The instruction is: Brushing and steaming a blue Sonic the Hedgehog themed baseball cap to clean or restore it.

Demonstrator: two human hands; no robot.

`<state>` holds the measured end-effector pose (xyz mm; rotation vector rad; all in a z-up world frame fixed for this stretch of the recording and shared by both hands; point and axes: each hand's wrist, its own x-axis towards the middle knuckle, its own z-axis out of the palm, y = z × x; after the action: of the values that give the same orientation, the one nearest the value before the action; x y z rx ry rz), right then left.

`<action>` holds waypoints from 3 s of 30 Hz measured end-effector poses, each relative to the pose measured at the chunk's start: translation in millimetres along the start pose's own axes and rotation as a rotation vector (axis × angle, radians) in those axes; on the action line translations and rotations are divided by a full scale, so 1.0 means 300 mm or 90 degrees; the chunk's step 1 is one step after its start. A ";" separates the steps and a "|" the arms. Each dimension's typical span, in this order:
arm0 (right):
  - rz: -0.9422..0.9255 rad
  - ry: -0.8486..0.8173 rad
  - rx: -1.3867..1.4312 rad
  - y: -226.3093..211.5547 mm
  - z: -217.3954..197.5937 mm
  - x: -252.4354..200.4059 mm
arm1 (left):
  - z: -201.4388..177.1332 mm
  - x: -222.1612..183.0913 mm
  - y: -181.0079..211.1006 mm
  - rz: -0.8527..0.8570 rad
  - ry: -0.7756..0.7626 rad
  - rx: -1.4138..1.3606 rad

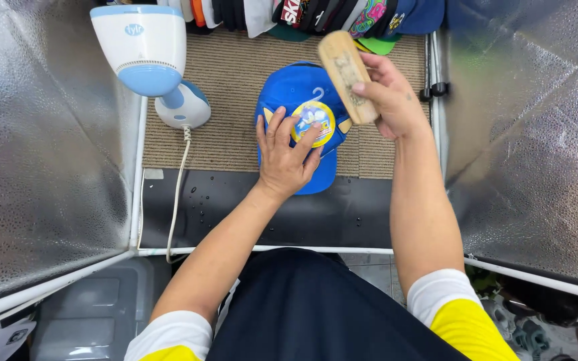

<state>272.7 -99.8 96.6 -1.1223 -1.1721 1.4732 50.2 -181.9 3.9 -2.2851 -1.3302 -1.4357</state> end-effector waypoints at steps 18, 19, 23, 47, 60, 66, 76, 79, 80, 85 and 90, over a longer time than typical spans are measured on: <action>-0.286 -0.227 -0.915 -0.058 0.166 0.219 | -0.009 -0.001 -0.019 0.055 0.025 -0.007; -0.276 -0.226 -0.920 -0.049 0.119 0.217 | -0.001 -0.013 -0.001 0.051 0.024 -0.017; -0.241 -0.010 -0.960 -0.043 0.103 0.261 | -0.020 -0.018 -0.012 0.043 0.027 0.000; -0.286 -0.016 -0.796 -0.064 0.138 0.074 | 0.056 -0.028 -0.024 0.041 0.064 -0.005; -0.202 0.078 -0.739 0.084 0.073 -0.021 | 0.054 -0.048 -0.031 0.053 0.073 0.010; 0.177 0.200 -0.328 0.361 -0.035 -0.051 | 0.062 -0.057 -0.043 0.058 0.058 0.012; 0.101 0.241 0.048 0.099 0.240 -0.177 | 0.078 -0.065 -0.055 0.063 0.057 0.006; 0.172 0.274 -0.301 0.213 0.074 -0.127 | 0.087 -0.062 -0.062 0.057 0.049 0.011; 0.105 0.349 -0.352 0.217 0.019 -0.126 | 0.082 -0.065 -0.060 0.060 0.051 0.011; -0.349 0.209 -0.674 0.086 0.052 -0.078 | 0.074 -0.045 -0.050 0.076 0.047 0.007; -0.032 0.120 -0.798 0.205 -0.099 0.073 | 0.044 -0.059 -0.048 0.074 0.050 0.009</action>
<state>291.2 -81.7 29.6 -1.9338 -2.0132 0.4362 45.6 -177.1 -21.6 -2.2326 -1.1621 -1.4558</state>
